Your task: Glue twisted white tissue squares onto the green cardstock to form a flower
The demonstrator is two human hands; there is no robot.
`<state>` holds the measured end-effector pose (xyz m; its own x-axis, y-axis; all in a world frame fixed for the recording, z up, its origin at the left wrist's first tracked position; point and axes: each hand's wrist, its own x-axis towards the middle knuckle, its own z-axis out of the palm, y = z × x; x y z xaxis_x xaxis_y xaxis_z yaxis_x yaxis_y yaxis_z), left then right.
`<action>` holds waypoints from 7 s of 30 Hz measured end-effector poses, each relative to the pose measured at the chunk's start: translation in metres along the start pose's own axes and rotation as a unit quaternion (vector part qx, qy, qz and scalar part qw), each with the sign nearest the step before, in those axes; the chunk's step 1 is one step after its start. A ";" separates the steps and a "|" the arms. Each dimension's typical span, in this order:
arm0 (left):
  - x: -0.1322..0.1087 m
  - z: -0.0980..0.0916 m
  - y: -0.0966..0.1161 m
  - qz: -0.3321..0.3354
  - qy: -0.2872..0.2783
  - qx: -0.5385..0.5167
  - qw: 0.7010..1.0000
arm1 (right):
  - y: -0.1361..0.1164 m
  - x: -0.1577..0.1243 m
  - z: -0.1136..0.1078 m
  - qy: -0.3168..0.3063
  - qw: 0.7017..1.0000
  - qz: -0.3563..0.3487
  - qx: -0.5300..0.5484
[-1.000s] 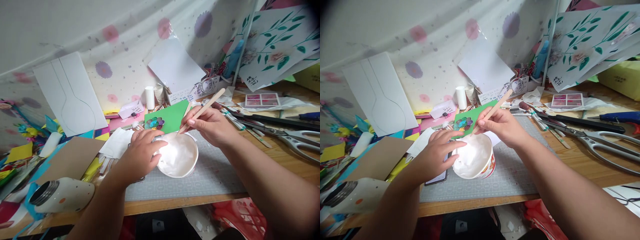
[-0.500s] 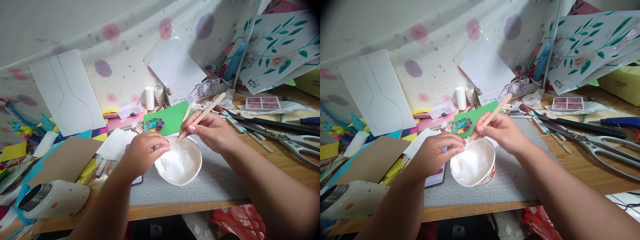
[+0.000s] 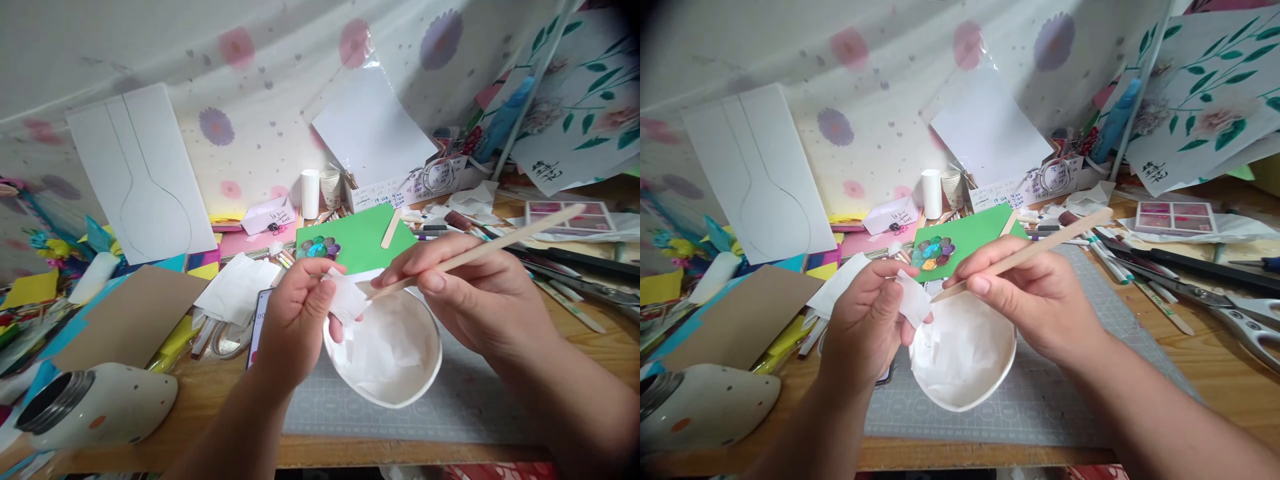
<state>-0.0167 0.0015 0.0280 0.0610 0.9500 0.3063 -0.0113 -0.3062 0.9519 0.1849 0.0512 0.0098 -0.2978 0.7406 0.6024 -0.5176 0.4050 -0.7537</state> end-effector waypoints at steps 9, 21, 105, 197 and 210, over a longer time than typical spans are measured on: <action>-0.003 0.005 0.001 0.016 -0.012 -0.009 1.000 | -0.003 -0.003 0.004 0.024 1.000 -0.012 -0.004; -0.003 0.003 0.000 0.027 -0.037 -0.029 0.999 | -0.006 -0.003 0.008 0.006 1.000 -0.012 -0.012; -0.004 -0.009 -0.007 0.000 -0.020 0.042 0.999 | -0.009 -0.002 0.002 -0.040 0.997 -0.066 -0.032; -0.001 0.007 0.009 0.049 -0.062 0.286 0.955 | -0.014 0.004 0.011 -0.151 0.961 -0.132 -0.191; -0.009 -0.004 -0.011 0.071 -0.035 0.183 0.980 | -0.013 0.002 0.006 -0.121 0.957 -0.128 -0.231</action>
<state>-0.0215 -0.0033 0.0151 0.1541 0.8934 0.4221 0.3333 -0.4492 0.8289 0.1862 0.0445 0.0220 -0.4157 0.4621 0.7834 -0.2048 0.7916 -0.5756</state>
